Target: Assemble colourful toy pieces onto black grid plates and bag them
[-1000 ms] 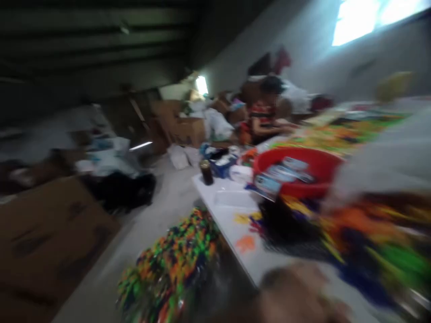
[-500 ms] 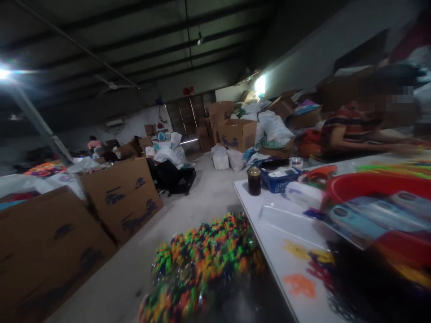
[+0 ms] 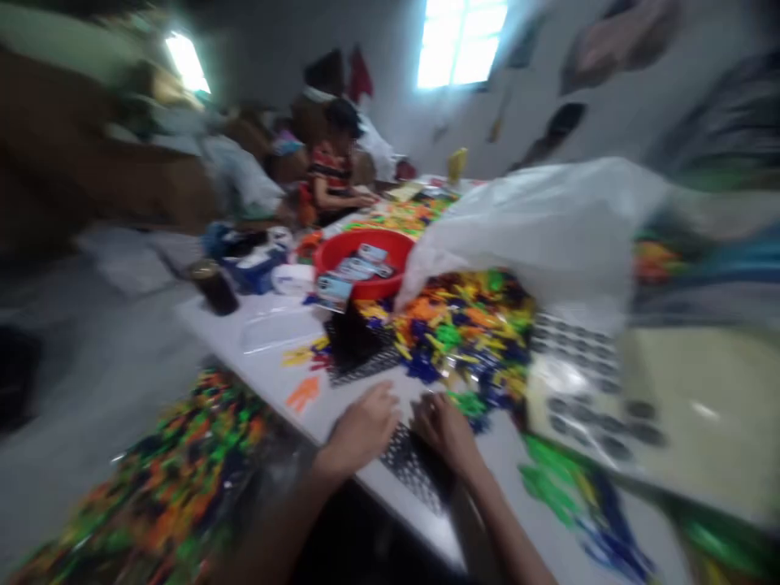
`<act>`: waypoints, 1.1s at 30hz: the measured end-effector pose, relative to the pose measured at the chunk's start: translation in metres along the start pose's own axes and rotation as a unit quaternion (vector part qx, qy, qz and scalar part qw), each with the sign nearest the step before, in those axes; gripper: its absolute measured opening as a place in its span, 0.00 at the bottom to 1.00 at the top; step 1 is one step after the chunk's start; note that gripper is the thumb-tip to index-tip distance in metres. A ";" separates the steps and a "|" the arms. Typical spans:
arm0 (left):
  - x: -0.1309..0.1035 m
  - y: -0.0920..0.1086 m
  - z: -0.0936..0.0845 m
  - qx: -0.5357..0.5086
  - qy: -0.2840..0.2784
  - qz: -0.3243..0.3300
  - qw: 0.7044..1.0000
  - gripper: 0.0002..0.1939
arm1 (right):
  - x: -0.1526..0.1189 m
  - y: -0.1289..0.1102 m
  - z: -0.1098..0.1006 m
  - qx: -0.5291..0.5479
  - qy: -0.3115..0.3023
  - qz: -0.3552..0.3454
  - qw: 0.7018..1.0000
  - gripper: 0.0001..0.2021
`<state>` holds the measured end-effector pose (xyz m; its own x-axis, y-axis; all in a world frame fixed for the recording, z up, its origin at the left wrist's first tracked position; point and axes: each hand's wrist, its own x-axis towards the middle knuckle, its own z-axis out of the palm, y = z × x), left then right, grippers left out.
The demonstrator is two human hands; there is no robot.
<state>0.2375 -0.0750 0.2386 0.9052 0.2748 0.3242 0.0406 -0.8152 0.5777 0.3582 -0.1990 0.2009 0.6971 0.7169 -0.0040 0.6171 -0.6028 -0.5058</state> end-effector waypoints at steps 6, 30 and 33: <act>0.006 -0.004 0.009 0.097 -0.067 0.029 0.993 0.14 | -0.004 0.024 -0.006 -0.179 -0.027 -0.018 0.983 0.10; 0.036 -0.003 0.013 0.208 -0.082 -0.020 0.974 0.17 | -0.017 -0.015 0.023 0.421 0.076 0.142 0.892 0.06; 0.034 -0.002 0.011 0.186 -0.063 -0.029 0.980 0.18 | 0.000 -0.016 0.038 0.392 0.087 0.105 0.910 0.07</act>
<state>0.2727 -0.0692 0.2403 0.9408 0.2807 0.1899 0.2244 -0.9359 0.2716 0.3340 -0.1760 0.1765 0.8587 0.5076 -0.0700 0.0608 -0.2366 -0.9697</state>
